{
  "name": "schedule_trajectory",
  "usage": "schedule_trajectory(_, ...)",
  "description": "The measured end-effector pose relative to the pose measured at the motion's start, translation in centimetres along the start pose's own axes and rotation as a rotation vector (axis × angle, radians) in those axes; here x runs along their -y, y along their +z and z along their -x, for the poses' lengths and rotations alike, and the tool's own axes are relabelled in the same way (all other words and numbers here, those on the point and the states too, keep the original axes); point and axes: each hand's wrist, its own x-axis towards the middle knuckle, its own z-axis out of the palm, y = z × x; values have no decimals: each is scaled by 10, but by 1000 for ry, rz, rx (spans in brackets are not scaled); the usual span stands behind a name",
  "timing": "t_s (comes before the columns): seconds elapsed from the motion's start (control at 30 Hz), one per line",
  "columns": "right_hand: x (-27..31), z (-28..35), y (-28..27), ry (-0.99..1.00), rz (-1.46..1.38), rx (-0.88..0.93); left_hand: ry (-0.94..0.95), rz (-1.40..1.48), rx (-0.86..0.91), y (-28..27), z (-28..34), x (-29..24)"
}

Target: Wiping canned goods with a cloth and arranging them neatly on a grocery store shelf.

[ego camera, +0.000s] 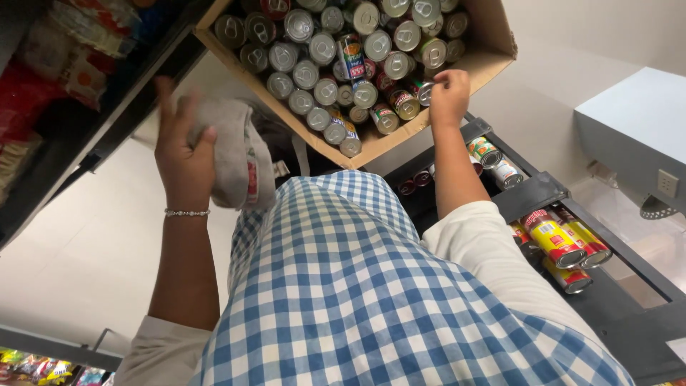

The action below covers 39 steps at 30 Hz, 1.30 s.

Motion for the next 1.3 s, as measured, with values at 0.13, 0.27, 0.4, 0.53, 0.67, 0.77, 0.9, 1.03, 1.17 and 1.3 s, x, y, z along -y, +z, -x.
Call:
schedule_trajectory(0.13,54,24,-20,-240,233,267,211,-94,91,24,-7,31)
schedule_trajectory(0.27,39,29,5,-373,594,458,-4,10,223,30,-17,-11)
schedule_trajectory(0.4,37,31,10,-385,770,498,28,-111,389,48,-9,-31)
schedule_trajectory(0.53,56,38,-21,-437,534,464,-43,-87,419,46,-1,-48)
schedule_trajectory(0.67,110,54,-70,-371,-162,449,324,-350,69,18,-5,-85)
schedule_trajectory(0.77,177,73,-104,-283,-721,503,417,-110,-14,17,1,-72)
schedule_trajectory(0.9,254,111,-115,-195,-1302,515,3,1129,238,32,25,-70)
schedule_trajectory(1.03,343,149,-140,-460,-1208,420,23,1120,383,15,42,-82)
schedule_trajectory(1.17,407,206,-148,-869,-1003,315,176,1171,280,-19,73,-42)
schedule_trajectory(1.3,452,253,-129,-1192,-841,271,348,1211,252,-53,89,9)
